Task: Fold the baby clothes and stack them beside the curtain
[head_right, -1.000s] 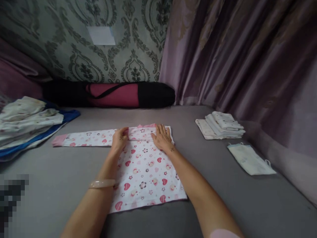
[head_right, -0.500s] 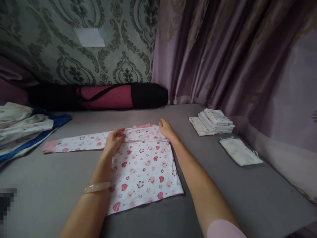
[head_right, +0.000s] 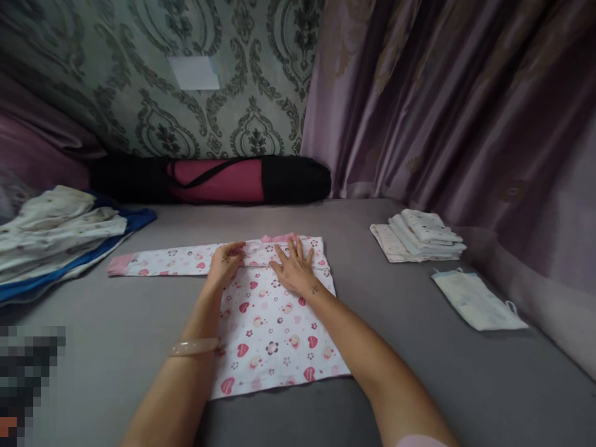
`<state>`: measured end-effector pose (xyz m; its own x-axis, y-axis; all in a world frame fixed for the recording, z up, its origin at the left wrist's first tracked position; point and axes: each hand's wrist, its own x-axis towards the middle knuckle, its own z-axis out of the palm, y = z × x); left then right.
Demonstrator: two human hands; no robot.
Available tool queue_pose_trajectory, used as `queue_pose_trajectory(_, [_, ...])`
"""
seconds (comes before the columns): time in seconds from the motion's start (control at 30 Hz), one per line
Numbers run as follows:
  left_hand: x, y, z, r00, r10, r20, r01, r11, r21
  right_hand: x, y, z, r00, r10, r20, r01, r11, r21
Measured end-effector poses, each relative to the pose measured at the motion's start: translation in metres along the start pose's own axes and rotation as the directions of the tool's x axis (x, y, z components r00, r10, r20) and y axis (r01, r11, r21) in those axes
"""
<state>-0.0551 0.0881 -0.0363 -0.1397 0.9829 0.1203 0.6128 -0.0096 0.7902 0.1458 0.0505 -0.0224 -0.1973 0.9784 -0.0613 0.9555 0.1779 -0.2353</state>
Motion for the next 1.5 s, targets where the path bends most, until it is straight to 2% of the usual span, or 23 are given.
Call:
queue_pose_trajectory(0.1, [-0.003,0.007,0.001,0.997,0.068,-0.023,-0.063,0.979,0.195,0.002,0.001,0.001,1.000,-0.005,0.011,0.006,1.000,-0.016])
queue_pose_trajectory(0.23, [-0.016,0.028,0.009,0.976,0.209,-0.058,-0.166,0.889,0.426,0.002,0.000,0.002,1.000,0.004,0.003,-0.004,1.000,-0.022])
queue_pose_trajectory(0.33, [-0.026,0.037,0.024,0.930,0.356,0.088,-0.350,0.790,0.503,0.002,-0.001,0.001,1.000,0.015,0.001,-0.015,0.999,-0.028])
queue_pose_trajectory(0.4, [-0.030,0.035,0.034,0.919,0.340,0.198,-0.393,0.759,0.520,0.002,-0.001,0.001,1.000,0.011,-0.001,-0.011,1.000,-0.026])
queue_pose_trajectory(0.53, [-0.031,0.025,0.044,0.940,0.237,0.247,-0.339,0.748,0.571,0.002,0.002,0.006,0.999,0.007,-0.036,-0.007,1.000,-0.010])
queue_pose_trajectory(0.67, [-0.030,0.020,0.045,0.949,0.220,0.224,-0.312,0.747,0.587,0.002,0.012,0.011,0.992,0.105,-0.077,-0.107,0.994,-0.019])
queue_pose_trajectory(0.9, [-0.036,0.025,0.044,0.979,0.173,0.106,-0.202,0.776,0.597,-0.006,0.055,-0.001,0.974,0.195,-0.112,-0.207,0.971,-0.116])
queue_pose_trajectory(1.07, [-0.040,0.027,0.040,0.976,0.199,0.087,-0.211,0.776,0.595,-0.019,0.080,-0.009,0.977,0.168,-0.135,-0.181,0.979,-0.094])
queue_pose_trajectory(1.17, [-0.041,0.026,0.039,0.967,0.244,0.073,-0.239,0.770,0.592,-0.037,0.078,-0.011,0.975,0.113,-0.190,-0.135,0.985,-0.109])
queue_pose_trajectory(1.23, [-0.042,0.025,0.039,0.955,0.294,0.032,-0.255,0.767,0.589,-0.058,0.070,-0.011,0.981,0.034,-0.192,-0.059,0.990,-0.130])
queue_pose_trajectory(1.37, [-0.044,0.027,0.036,0.941,0.333,-0.058,-0.240,0.780,0.578,-0.117,0.053,-0.007,0.992,-0.118,-0.052,0.114,0.991,-0.071])
queue_pose_trajectory(1.5, [-0.045,0.029,0.034,0.946,0.322,-0.023,-0.247,0.768,0.591,-0.180,0.051,-0.014,0.983,-0.169,0.071,0.168,0.986,0.017])
